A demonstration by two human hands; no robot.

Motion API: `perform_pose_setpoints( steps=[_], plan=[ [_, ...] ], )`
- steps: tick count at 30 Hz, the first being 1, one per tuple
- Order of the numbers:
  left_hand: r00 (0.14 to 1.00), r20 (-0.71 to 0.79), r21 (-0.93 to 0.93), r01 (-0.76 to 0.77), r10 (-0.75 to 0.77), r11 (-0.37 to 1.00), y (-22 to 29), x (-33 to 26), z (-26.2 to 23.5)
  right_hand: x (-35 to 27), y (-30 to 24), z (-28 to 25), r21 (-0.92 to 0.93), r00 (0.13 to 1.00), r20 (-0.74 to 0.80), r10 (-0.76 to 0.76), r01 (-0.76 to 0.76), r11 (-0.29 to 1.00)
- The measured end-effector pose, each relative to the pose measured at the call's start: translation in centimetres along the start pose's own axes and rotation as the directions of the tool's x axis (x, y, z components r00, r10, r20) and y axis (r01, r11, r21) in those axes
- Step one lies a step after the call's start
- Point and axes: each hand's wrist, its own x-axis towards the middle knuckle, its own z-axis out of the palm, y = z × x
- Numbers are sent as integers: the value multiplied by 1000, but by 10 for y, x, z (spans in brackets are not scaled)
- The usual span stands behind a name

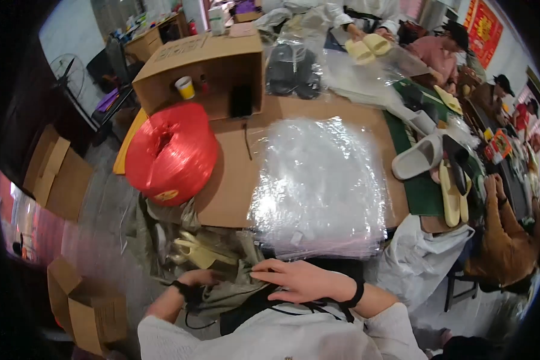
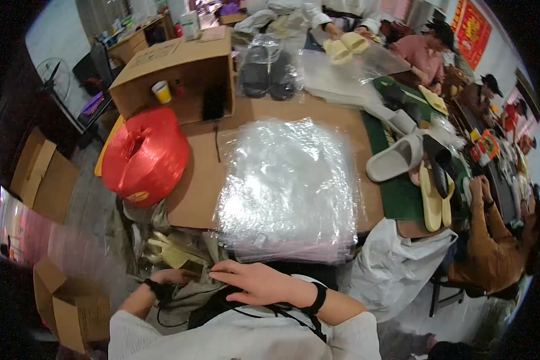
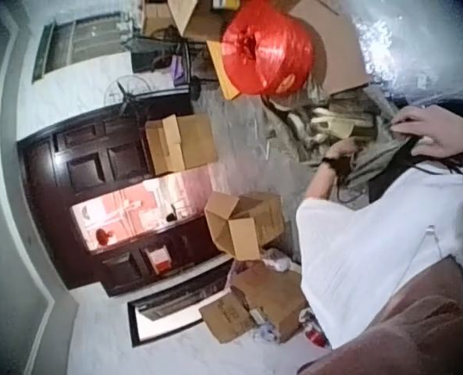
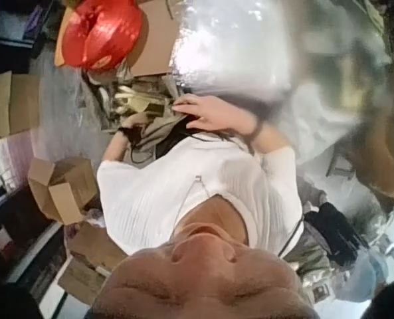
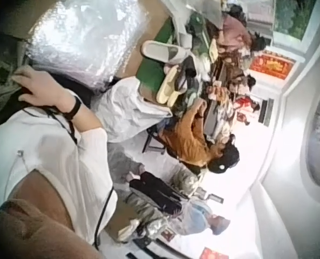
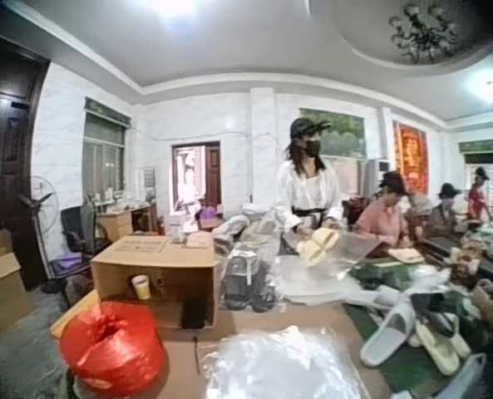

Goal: Packaging different pairs of slide sandals into plastic bags and placing them into a larger sack.

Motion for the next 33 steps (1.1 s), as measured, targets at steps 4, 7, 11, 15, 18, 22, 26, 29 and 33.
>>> perform_pose_setpoints(
  steps=[4, 7, 11, 15, 18, 22, 26, 29, 33],
  plan=[
    [956, -121, -325, 215, -266, 921, 81, -88, -24, -45, -34, -38, 7, 979, -201, 23, -22, 1000],
    [900, -175, -185, 369, -400, 911, 127, -121, -36, -81, -29, -83, -128, 877, -476, 64, -141, 982],
    [770, -593, 189, 417, -235, 889, 232, -159, -52, -139, -14, -155, -22, 381, -899, 217, -534, 845],
    [554, -762, 488, 148, 337, 860, 284, -148, -53, -219, 33, -222, -83, 64, -997, -53, -729, 680],
    [659, -622, 538, -33, 423, 842, 336, -132, -60, -272, 48, -256, -33, -34, -962, -271, -971, 238],
    [658, -452, 659, -208, 602, 722, 369, -74, -69, -290, 59, -274, 202, -193, -969, -151, -978, -44],
    [554, -398, 764, -242, 731, 599, 367, -8, -81, -333, 94, -293, 170, -168, -983, 71, -985, 21],
    [610, -400, 788, -152, 684, 597, 347, 28, -83, -313, 87, -294, 128, -150, -980, -130, -979, 158],
    [587, -409, 644, -356, 699, 676, 330, 53, -78, -302, 41, -290, -146, 20, -854, -520, -968, 203]
  ],
)
